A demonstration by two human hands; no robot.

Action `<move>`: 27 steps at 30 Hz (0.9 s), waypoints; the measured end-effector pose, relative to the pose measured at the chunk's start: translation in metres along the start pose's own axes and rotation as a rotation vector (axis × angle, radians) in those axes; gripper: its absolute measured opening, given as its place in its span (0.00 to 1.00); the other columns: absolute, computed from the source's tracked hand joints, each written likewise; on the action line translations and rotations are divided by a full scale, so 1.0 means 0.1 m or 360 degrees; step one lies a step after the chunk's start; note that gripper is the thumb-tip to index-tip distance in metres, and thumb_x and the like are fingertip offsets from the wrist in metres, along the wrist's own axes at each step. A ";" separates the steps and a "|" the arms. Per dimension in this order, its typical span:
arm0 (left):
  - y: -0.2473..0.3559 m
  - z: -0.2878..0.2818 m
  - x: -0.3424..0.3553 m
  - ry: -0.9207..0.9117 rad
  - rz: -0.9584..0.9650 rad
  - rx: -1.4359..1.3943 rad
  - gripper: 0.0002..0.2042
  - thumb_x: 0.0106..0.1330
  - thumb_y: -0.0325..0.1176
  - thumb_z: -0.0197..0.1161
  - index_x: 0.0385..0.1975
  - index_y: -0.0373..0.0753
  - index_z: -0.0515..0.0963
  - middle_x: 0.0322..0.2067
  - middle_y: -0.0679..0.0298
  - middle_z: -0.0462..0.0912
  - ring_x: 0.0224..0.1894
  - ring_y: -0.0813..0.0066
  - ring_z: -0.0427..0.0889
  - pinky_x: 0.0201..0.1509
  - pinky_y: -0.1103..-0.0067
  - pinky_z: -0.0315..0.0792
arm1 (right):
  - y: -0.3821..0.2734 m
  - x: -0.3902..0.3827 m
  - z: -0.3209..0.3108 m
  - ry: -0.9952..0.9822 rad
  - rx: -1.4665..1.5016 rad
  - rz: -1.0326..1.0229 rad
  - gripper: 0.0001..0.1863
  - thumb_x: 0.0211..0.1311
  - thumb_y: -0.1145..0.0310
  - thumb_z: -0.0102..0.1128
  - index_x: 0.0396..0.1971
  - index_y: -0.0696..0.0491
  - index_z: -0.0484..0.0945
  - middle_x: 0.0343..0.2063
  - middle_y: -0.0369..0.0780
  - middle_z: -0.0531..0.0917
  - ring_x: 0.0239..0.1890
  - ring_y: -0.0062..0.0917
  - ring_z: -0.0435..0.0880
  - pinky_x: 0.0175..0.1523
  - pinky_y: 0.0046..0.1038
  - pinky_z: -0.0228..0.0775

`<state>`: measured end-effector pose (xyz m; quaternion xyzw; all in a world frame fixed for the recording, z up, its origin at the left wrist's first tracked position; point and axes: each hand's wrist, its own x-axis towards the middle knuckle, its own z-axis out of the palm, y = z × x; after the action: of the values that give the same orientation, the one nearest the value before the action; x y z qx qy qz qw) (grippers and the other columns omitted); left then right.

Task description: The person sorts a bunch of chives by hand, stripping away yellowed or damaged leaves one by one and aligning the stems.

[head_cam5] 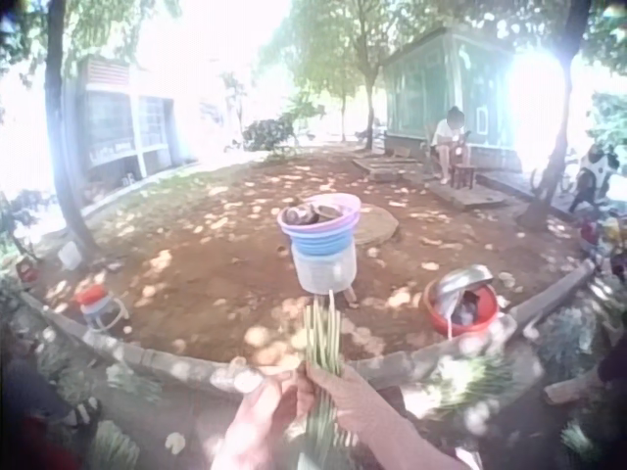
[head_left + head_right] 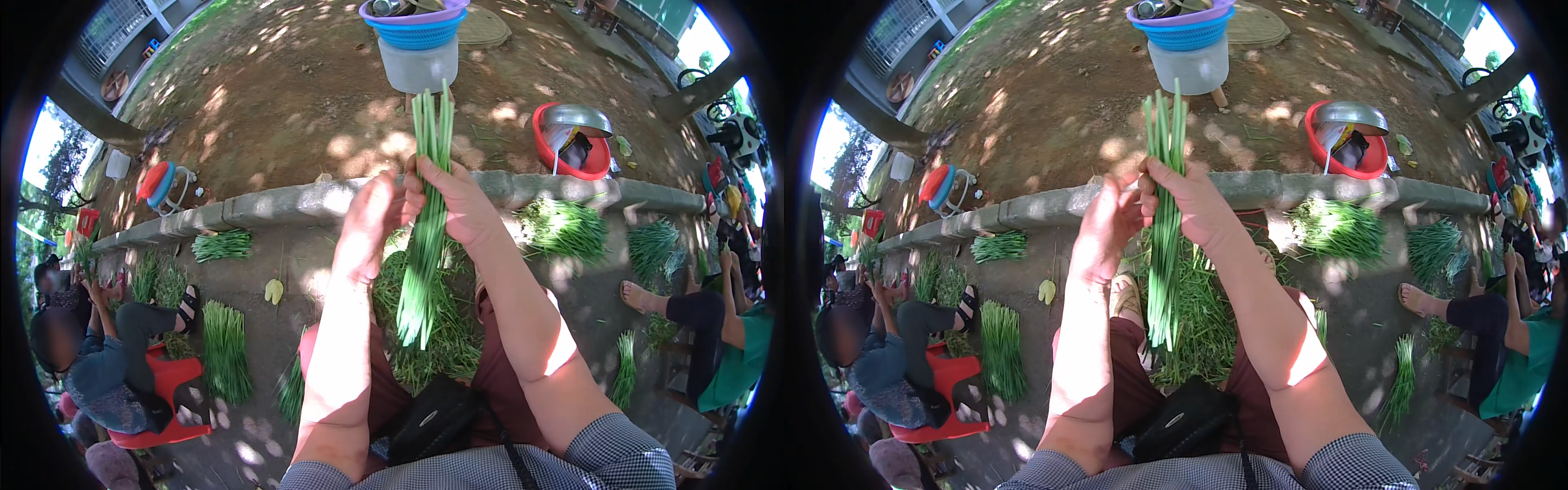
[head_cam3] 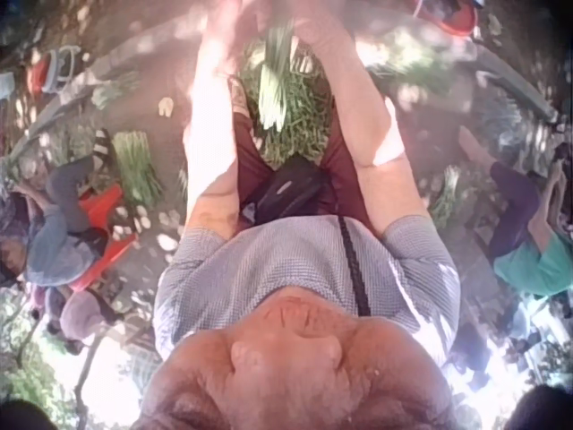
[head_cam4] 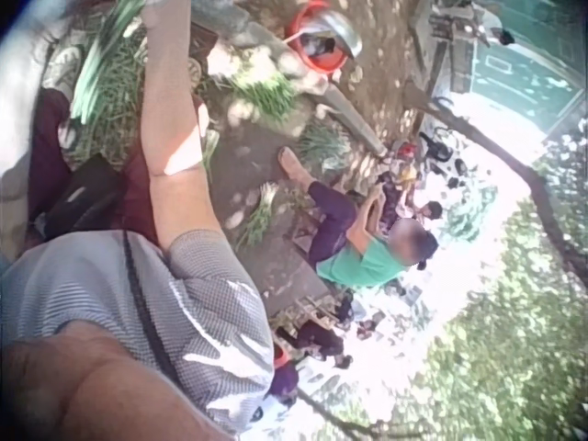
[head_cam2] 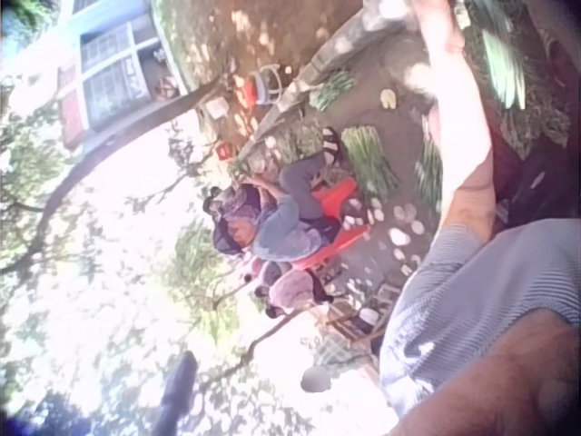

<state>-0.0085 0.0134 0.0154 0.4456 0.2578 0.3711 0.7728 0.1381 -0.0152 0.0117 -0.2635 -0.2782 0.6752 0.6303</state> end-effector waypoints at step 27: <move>-0.17 0.19 -0.13 -0.0326 -0.0412 -0.0124 0.11 0.64 0.34 0.54 0.40 0.33 0.70 0.24 0.57 0.77 0.17 0.80 0.72 0.21 0.86 0.65 | -0.33 -0.03 -0.14 0.0470 -0.0667 -0.0501 0.14 0.62 0.63 0.52 0.39 0.59 0.74 0.29 0.34 0.79 0.30 0.14 0.76 0.37 0.20 0.68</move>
<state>0.0041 -0.0118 0.0107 0.4139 0.2185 0.2308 0.8530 0.1714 -0.0164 0.0252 -0.4368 -0.3543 0.4513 0.6928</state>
